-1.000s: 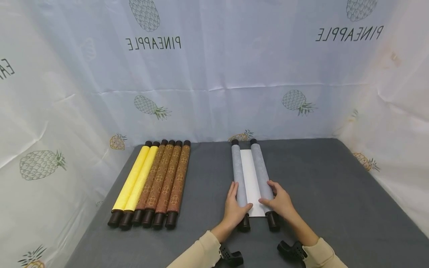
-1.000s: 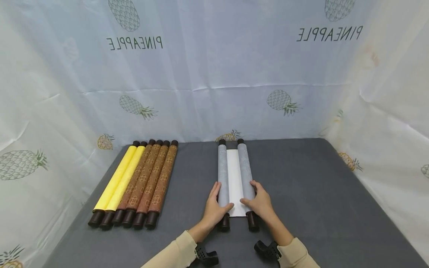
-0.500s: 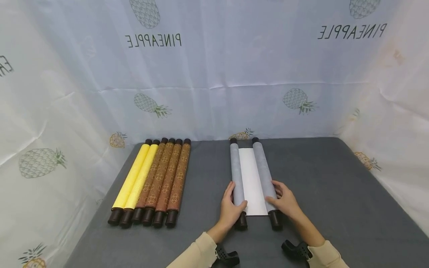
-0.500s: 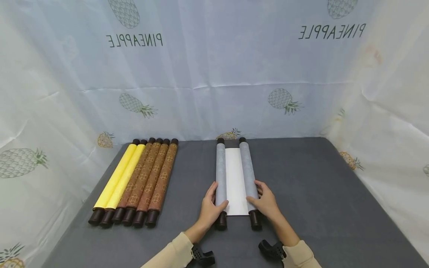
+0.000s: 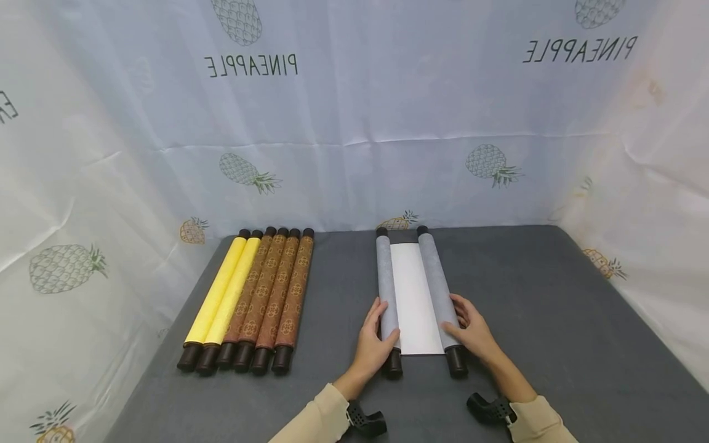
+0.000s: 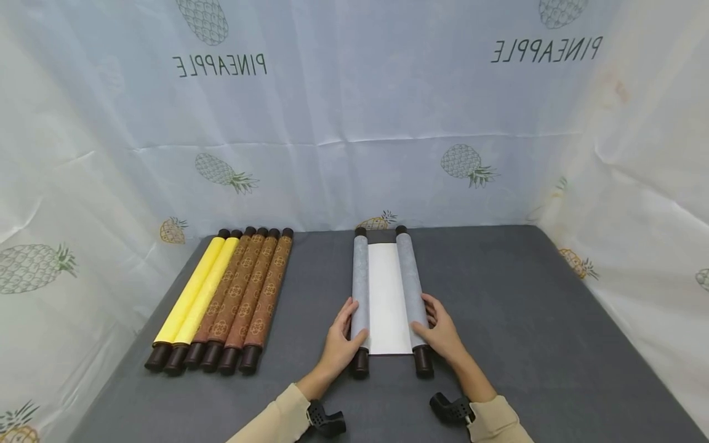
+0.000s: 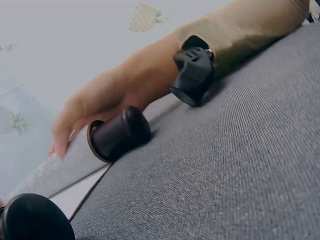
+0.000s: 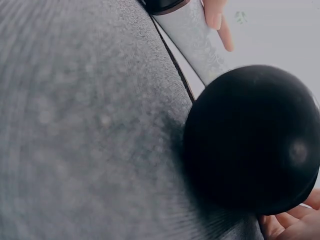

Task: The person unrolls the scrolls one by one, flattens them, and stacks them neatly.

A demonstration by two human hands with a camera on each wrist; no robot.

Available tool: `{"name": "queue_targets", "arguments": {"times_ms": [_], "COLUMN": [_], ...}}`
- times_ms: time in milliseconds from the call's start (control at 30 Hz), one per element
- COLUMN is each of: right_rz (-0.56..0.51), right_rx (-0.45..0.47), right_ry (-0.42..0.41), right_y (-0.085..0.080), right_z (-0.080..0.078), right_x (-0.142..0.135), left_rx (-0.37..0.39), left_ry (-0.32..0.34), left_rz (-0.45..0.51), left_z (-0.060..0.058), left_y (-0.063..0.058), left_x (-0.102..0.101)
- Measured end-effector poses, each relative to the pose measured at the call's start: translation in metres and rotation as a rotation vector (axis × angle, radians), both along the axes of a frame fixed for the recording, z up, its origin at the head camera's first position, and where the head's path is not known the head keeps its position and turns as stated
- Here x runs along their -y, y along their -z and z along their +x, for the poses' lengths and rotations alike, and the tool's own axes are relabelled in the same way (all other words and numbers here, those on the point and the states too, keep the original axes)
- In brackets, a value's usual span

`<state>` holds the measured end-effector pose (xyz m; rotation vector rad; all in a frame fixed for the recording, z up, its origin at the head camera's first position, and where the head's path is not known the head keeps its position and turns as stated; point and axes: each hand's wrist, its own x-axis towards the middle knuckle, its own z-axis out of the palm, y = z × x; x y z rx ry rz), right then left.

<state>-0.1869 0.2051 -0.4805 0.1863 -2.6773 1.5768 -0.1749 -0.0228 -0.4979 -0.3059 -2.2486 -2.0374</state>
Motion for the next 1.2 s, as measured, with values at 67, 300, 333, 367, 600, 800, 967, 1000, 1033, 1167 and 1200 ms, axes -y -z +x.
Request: {"name": "queue_targets", "arguments": {"times_ms": [67,300,333,367,600,800,967,1000,1033,1167,1200], "right_rz": [-0.015,-0.065,-0.069,-0.072,-0.001,-0.042,-0.101,-0.101,-0.1,-0.085,-0.078], "right_rx": [-0.004,-0.048,-0.056,-0.063,-0.105,-0.153,-0.143,-0.137,-0.131,-0.109,-0.108], "right_ry": [0.004,0.031,0.039,0.045,0.107,0.136,0.129,0.129,0.13,0.129,0.128], "right_y": [0.0015,0.0043,0.0046,0.0048,0.0064,0.0081,0.0073,0.0072,0.0072,0.0079,0.0082], "right_z": [-0.0001,0.0013,0.0013,0.0014,0.0024,0.0016,0.0004,0.0004,0.0004,0.0006,0.0007], "right_x": [0.0001,0.0021,0.0028,0.0035,0.0065,0.0067,0.006,0.0058,0.0055,0.0054,0.0055], "left_rx": [-0.016,-0.043,-0.031,-0.017,0.032,0.038,0.049,0.05,0.05,0.024,0.013], "left_ry": [-0.013,-0.074,-0.083,-0.093,-0.132,-0.124,-0.113,-0.113,-0.11,-0.103,-0.101], "left_rz": [0.013,0.009,0.009,0.01,0.001,-0.026,-0.086,-0.093,-0.098,-0.104,-0.107], "left_z": [0.0006,0.0031,0.003,0.0028,0.0012,0.0012,0.0002,0.0,-0.0001,0.0002,0.0005], "left_y": [-0.0003,0.0006,0.0005,0.0007,0.0009,0.0004,0.0002,0.0001,0.0001,0.0006,0.0008], "left_x": [-0.0006,-0.0026,-0.0028,-0.003,-0.0035,-0.0029,-0.0029,-0.003,-0.0029,-0.0027,-0.0026]}}
